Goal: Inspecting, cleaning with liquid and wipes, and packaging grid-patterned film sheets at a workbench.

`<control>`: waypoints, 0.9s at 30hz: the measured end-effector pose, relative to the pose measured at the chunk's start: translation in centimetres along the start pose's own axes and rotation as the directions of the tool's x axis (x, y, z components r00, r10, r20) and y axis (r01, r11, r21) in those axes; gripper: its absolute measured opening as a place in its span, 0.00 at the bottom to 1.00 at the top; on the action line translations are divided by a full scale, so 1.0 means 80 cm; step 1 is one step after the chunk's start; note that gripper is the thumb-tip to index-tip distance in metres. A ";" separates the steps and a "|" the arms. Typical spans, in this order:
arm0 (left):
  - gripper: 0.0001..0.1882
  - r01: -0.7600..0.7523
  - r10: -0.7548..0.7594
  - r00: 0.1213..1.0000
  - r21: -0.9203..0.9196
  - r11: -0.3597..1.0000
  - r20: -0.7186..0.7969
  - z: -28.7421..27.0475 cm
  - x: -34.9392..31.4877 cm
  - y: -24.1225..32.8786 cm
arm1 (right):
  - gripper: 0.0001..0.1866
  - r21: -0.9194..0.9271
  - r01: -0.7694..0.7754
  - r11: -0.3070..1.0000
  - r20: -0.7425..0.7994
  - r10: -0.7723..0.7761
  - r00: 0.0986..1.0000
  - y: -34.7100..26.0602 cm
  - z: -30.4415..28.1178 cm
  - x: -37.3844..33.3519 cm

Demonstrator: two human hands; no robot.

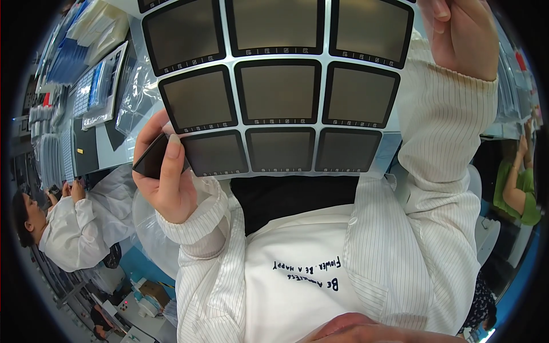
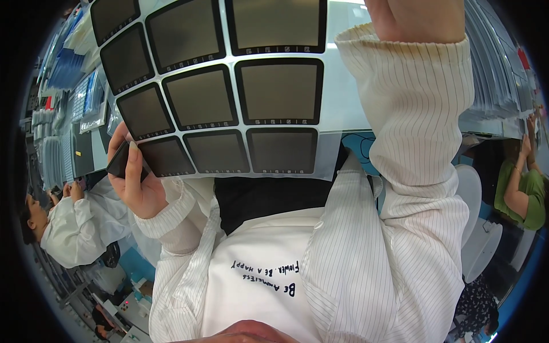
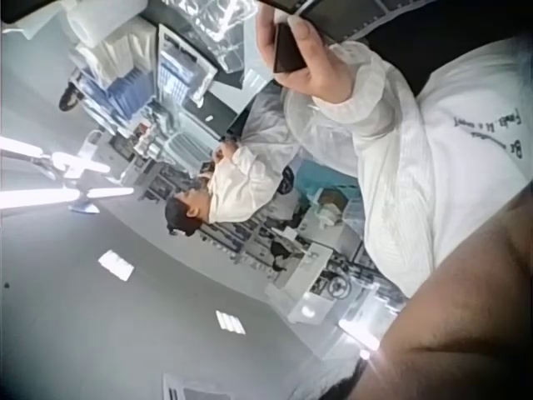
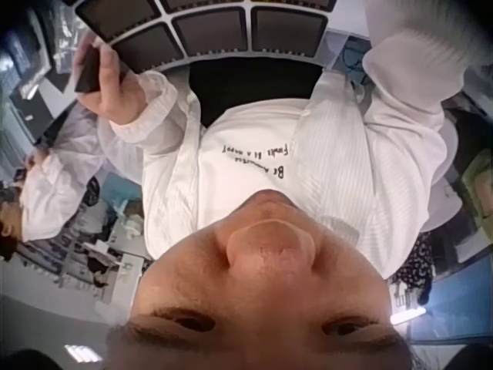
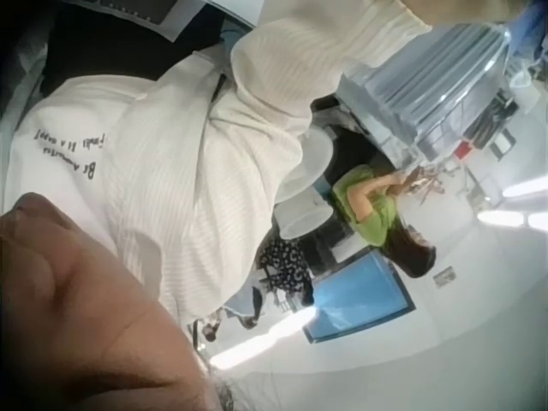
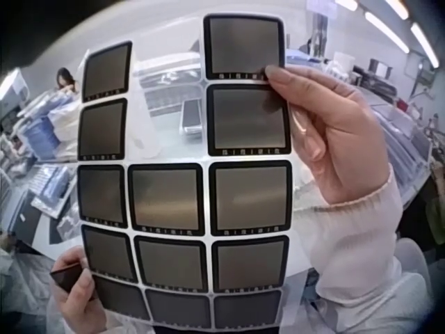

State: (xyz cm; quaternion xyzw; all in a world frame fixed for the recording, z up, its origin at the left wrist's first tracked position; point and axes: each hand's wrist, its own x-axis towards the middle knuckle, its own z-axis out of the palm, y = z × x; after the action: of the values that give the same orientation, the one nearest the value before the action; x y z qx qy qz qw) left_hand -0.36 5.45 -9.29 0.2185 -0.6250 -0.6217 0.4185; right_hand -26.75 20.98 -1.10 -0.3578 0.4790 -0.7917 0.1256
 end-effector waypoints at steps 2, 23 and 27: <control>0.22 -0.001 0.001 1.000 0.010 1.000 0.006 0.002 -0.003 -0.002 | 0.08 -0.041 0.010 0.999 -0.116 -0.015 0.993 0.002 0.002 -0.001; 0.27 0.014 -0.030 0.902 0.039 0.999 0.430 0.043 -0.006 0.007 | 0.19 -0.446 0.016 0.895 -0.181 -0.108 0.978 -0.017 -0.122 -0.028; 0.26 0.041 -0.055 0.904 0.043 0.998 0.425 0.050 0.002 0.008 | 0.09 -0.258 -0.061 0.964 -0.240 -0.002 0.971 -0.021 -0.090 -0.029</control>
State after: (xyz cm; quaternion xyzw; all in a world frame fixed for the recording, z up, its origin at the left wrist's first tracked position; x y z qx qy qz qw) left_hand -3.48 7.80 -8.16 0.0997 -0.7058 -0.6541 0.2531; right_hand -29.82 27.92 -2.72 -0.2667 0.5969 -0.7561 0.0305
